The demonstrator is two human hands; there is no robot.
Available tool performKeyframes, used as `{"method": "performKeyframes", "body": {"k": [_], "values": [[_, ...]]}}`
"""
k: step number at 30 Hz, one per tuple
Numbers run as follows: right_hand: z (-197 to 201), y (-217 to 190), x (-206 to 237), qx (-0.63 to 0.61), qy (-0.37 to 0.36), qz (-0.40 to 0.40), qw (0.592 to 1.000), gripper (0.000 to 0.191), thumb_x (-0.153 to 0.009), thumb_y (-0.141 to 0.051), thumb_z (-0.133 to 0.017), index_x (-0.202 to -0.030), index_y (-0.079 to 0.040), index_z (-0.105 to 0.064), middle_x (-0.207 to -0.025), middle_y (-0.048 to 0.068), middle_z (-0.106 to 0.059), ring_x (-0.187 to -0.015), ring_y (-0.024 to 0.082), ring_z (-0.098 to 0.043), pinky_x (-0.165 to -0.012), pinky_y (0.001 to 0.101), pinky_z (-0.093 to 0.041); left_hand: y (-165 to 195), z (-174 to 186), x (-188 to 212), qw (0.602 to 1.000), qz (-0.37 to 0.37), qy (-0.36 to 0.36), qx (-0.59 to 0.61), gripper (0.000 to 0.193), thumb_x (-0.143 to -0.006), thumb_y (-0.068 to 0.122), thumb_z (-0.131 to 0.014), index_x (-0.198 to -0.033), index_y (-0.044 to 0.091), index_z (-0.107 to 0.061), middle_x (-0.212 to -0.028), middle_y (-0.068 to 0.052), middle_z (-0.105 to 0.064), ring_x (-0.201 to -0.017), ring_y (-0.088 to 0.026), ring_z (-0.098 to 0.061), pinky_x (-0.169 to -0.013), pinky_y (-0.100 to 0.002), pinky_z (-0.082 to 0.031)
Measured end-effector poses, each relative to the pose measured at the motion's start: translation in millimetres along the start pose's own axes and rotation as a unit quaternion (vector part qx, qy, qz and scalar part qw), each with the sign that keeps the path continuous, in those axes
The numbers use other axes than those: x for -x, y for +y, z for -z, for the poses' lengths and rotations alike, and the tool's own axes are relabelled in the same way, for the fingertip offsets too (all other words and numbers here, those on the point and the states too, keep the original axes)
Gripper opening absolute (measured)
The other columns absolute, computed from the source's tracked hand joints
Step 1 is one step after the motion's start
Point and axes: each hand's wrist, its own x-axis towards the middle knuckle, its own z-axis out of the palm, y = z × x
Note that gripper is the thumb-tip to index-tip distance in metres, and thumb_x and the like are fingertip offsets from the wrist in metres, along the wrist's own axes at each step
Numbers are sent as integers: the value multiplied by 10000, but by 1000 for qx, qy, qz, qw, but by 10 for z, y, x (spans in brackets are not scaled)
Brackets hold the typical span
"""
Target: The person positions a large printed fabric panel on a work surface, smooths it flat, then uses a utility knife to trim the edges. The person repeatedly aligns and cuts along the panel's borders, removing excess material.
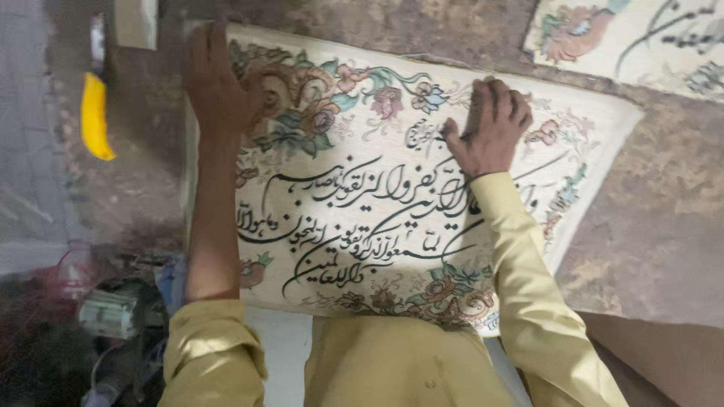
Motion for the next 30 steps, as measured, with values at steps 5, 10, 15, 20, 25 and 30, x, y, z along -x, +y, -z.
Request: {"method": "performKeyframes", "body": {"k": [5, 10, 15, 20, 25, 30], "values": [[-13, 51, 18, 15, 10, -2, 1000, 718, -937, -516, -693, -1495, -97, -525, -1500, 130, -486, -1356, 388, -397, -1148, 570, -288, 966, -413, 3, 995, -34, 12, 98, 523, -1125, 366, -616, -1474, -10, -516, -1485, -193, -512, -1380, -388, -495, -1175, -539, -408], [-4, 60, 34, 9, 26, -1, 1000, 734, -909, -515, -708, -1487, -104, -520, -1483, 112, -488, -1346, 367, -406, -1144, 574, -290, 620, -262, -12, 998, -58, -9, 35, 427, -1129, 374, -624, -1349, 9, -593, -1345, -182, -516, -1332, -358, -500, -1106, -547, -404], [-14, 67, 37, -1, 28, -29, 999, 757, -904, -540, -705, -1487, -102, -504, -1503, 113, -477, -1360, 373, -400, -1150, 558, -300, 538, -64, 8, 998, -35, -33, 45, 379, -1051, 233, -605, -1349, 4, -560, -1417, -181, -475, -1328, -330, -465, -1121, -490, -399], [42, 318, 104, 15, 19, -73, 997, 760, -894, -598, -699, -1437, -94, -526, -1483, 107, -482, -1346, 363, -401, -1098, 544, -295, 678, 0, -38, 983, 13, -34, 179, 387, -1024, 207, -565, -1314, -42, -505, -1353, -266, -382, -1235, -388, -410, -983, -505, -434], [299, 966, 253, 70, 11, -88, 994, 693, -894, -630, -694, -1353, -129, -560, -1458, 88, -495, -1344, 340, -395, -1112, 561, -252, 535, -97, 28, 998, -42, -42, 31, 364, -1076, 272, -616, -1318, 5, -560, -1425, -191, -447, -1310, -318, -463, -1064, -475, -436], [519, 1487, 392, 72, 37, -74, 994, 728, -890, -637, -749, -1382, -137, -554, -1473, 73, -496, -1365, 318, -397, -1132, 569, -221, 424, -163, 147, 996, -67, -33, -57, 388, -1061, 242, -631, -1358, 8, -541, -1460, -184, -424, -1337, -312, -450, -1065, -452, -437]]}}
